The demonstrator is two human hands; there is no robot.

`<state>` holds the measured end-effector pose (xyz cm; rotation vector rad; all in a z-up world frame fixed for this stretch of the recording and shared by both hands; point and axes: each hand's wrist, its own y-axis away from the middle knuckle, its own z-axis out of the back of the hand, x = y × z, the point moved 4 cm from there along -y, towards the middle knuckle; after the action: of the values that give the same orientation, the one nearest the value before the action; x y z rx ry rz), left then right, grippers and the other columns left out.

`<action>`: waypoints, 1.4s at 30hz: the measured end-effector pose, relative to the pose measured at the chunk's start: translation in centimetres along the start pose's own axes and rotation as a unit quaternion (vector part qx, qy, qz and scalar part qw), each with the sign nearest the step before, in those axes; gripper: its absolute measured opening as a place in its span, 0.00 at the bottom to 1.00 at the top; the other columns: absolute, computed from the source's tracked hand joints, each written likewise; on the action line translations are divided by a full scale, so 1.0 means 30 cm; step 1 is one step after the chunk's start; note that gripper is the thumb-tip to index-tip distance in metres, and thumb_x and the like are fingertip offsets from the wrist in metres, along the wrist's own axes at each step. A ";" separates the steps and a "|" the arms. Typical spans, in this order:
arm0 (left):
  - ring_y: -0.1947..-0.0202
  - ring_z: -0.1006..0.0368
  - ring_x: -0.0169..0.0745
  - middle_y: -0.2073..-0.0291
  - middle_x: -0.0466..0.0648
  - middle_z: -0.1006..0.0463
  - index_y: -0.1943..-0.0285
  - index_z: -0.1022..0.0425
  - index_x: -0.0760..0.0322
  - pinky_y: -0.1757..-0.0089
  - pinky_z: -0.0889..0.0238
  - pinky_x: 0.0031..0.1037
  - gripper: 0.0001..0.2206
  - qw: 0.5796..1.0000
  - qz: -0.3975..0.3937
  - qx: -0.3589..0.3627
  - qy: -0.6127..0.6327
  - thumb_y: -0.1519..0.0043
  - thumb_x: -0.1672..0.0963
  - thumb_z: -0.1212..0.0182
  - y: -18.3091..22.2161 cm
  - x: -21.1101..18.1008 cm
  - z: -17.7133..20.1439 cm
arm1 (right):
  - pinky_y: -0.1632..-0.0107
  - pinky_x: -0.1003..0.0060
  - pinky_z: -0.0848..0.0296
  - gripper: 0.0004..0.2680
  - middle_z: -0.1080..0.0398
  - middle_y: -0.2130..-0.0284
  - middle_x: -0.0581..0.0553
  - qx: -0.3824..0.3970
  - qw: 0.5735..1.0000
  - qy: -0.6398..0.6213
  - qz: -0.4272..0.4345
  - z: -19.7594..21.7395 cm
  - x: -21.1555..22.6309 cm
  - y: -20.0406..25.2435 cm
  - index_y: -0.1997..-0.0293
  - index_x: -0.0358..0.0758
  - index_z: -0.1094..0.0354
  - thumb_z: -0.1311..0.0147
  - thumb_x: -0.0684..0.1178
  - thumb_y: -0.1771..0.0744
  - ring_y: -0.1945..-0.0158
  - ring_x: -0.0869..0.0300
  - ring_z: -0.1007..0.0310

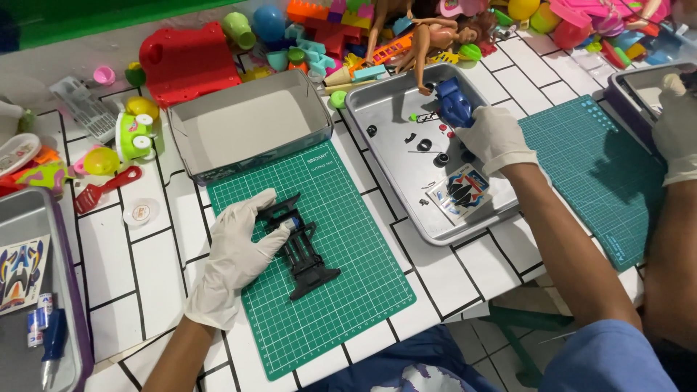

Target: Assembling a toy car chassis by inserting batteries and attaching a plastic motor cover on a cutting mat.

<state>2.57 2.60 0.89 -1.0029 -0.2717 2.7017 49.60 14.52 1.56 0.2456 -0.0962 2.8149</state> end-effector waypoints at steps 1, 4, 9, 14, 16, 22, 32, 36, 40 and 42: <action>0.41 0.29 0.41 0.44 0.43 0.21 0.39 0.24 0.52 0.38 0.40 0.35 0.26 1.000 0.001 0.003 0.002 0.47 0.47 0.29 0.002 0.002 0.000 | 0.50 0.45 0.23 0.18 0.24 0.56 0.26 0.011 1.000 -0.002 0.000 0.000 0.009 0.010 0.41 0.37 0.26 0.37 0.56 0.34 0.50 0.35 0.22; 0.40 0.29 0.40 0.44 0.42 0.22 0.38 0.25 0.52 0.36 0.43 0.36 0.27 1.000 0.008 0.007 0.006 0.45 0.46 0.29 0.000 0.015 -0.004 | 0.51 0.44 0.22 0.17 0.24 0.57 0.24 0.031 0.999 -0.007 0.004 0.021 0.039 0.043 0.44 0.36 0.24 0.39 0.57 0.33 0.51 0.33 0.22; 0.40 0.28 0.40 0.45 0.42 0.21 0.37 0.25 0.51 0.37 0.42 0.35 0.27 0.997 0.060 0.023 0.038 0.46 0.47 0.29 -0.005 0.001 0.024 | 0.53 0.44 0.22 0.16 0.24 0.59 0.23 0.034 0.999 -0.001 0.011 0.022 0.042 0.041 0.44 0.33 0.24 0.40 0.55 0.32 0.53 0.32 0.22; 0.40 0.27 0.40 0.42 0.45 0.21 0.34 0.27 0.54 0.38 0.39 0.38 0.23 0.985 0.070 0.044 0.152 0.39 0.52 0.36 0.000 0.037 0.048 | 0.54 0.42 0.22 0.18 0.25 0.58 0.25 0.024 0.999 0.022 -0.026 0.015 0.045 0.054 0.43 0.35 0.25 0.41 0.58 0.32 0.52 0.33 0.22; 0.40 0.26 0.41 0.42 0.46 0.21 0.34 0.27 0.55 0.38 0.39 0.38 0.22 0.983 0.068 0.041 0.164 0.39 0.52 0.35 0.005 0.046 0.046 | 0.54 0.41 0.22 0.18 0.24 0.59 0.25 0.019 0.999 0.022 -0.014 -0.033 0.015 0.014 0.43 0.35 0.25 0.41 0.58 0.32 0.53 0.34 0.22; 0.40 0.26 0.42 0.43 0.48 0.21 0.36 0.25 0.57 0.39 0.38 0.37 0.22 0.976 0.080 0.048 0.198 0.41 0.54 0.32 0.006 0.029 0.050 | 0.54 0.42 0.22 0.17 0.25 0.57 0.25 0.014 1.000 -0.011 -0.007 -0.007 0.024 0.028 0.41 0.35 0.26 0.41 0.56 0.32 0.52 0.34 0.22; 0.39 0.27 0.45 0.43 0.48 0.20 0.36 0.25 0.57 0.38 0.39 0.39 0.22 0.978 0.102 0.055 0.176 0.41 0.55 0.33 -0.002 0.014 0.066 | 0.54 0.42 0.22 0.14 0.24 0.61 0.24 0.017 0.999 0.020 0.034 0.019 0.071 0.010 0.46 0.27 0.26 0.42 0.50 0.31 0.55 0.34 0.21; 0.38 0.27 0.45 0.43 0.48 0.20 0.35 0.25 0.56 0.37 0.39 0.39 0.23 0.977 0.116 0.068 0.163 0.41 0.55 0.33 -0.014 0.009 0.068 | 0.54 0.44 0.22 0.13 0.24 0.63 0.27 0.043 0.999 -0.028 0.016 0.109 0.113 0.070 0.46 0.29 0.26 0.41 0.49 0.32 0.57 0.37 0.20; 0.36 0.29 0.44 0.40 0.46 0.21 0.34 0.26 0.54 0.36 0.42 0.41 0.24 0.972 0.146 0.092 0.161 0.43 0.55 0.34 -0.027 0.021 0.054 | 0.56 0.45 0.23 0.20 0.26 0.59 0.23 0.068 0.996 -0.044 0.023 0.148 0.148 0.086 0.43 0.27 0.27 0.36 0.56 0.34 0.55 0.33 0.22; 0.36 0.29 0.44 0.40 0.46 0.21 0.34 0.26 0.54 0.36 0.42 0.41 0.24 0.968 0.156 0.101 0.167 0.43 0.56 0.35 -0.032 0.027 0.052 | 0.57 0.45 0.22 0.21 0.26 0.60 0.23 0.077 0.996 -0.041 0.020 0.141 0.150 0.075 0.44 0.27 0.27 0.36 0.57 0.34 0.55 0.34 0.22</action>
<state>1.11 3.61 1.79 -1.5137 0.2416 2.6851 45.35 13.34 6.43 0.4001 0.0984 2.8552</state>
